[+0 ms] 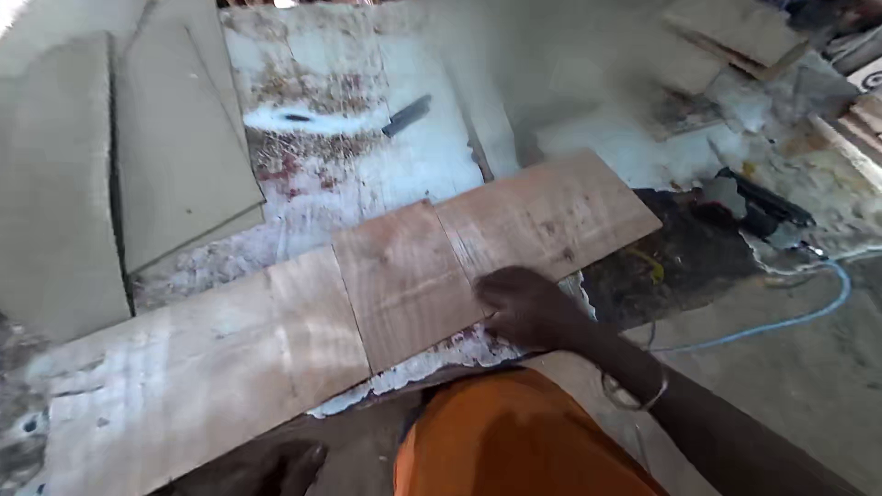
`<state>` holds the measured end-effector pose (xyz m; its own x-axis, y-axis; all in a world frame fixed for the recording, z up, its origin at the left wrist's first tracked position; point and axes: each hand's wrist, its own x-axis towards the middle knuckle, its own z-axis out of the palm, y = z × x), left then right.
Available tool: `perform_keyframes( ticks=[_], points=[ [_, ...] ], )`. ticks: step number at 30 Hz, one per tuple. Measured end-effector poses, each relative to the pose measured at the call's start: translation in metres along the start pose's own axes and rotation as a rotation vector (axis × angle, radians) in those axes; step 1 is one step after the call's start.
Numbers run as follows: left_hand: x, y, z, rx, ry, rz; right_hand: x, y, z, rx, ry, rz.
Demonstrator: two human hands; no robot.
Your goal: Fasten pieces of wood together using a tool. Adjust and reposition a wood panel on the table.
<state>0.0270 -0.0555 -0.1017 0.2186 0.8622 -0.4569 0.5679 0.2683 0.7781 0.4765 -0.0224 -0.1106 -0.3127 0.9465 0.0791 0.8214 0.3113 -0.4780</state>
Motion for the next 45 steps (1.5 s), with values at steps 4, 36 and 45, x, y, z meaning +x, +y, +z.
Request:
perform_keyframes(
  ticks=[4, 36, 45],
  points=[
    [0.063, 0.056, 0.063, 0.217, 0.084, 0.536, -0.101, 0.116, -0.086, -0.14, 0.261, 0.521],
    [0.147, 0.103, 0.175, 0.803, 0.098, 0.711, -0.092, -0.08, -0.057, 0.768, 0.169, 0.839],
    [0.135, 0.072, 0.114, 0.708, 0.047, 0.674, -0.046, -0.109, -0.02, 0.729, 0.068, 0.922]
  ],
)
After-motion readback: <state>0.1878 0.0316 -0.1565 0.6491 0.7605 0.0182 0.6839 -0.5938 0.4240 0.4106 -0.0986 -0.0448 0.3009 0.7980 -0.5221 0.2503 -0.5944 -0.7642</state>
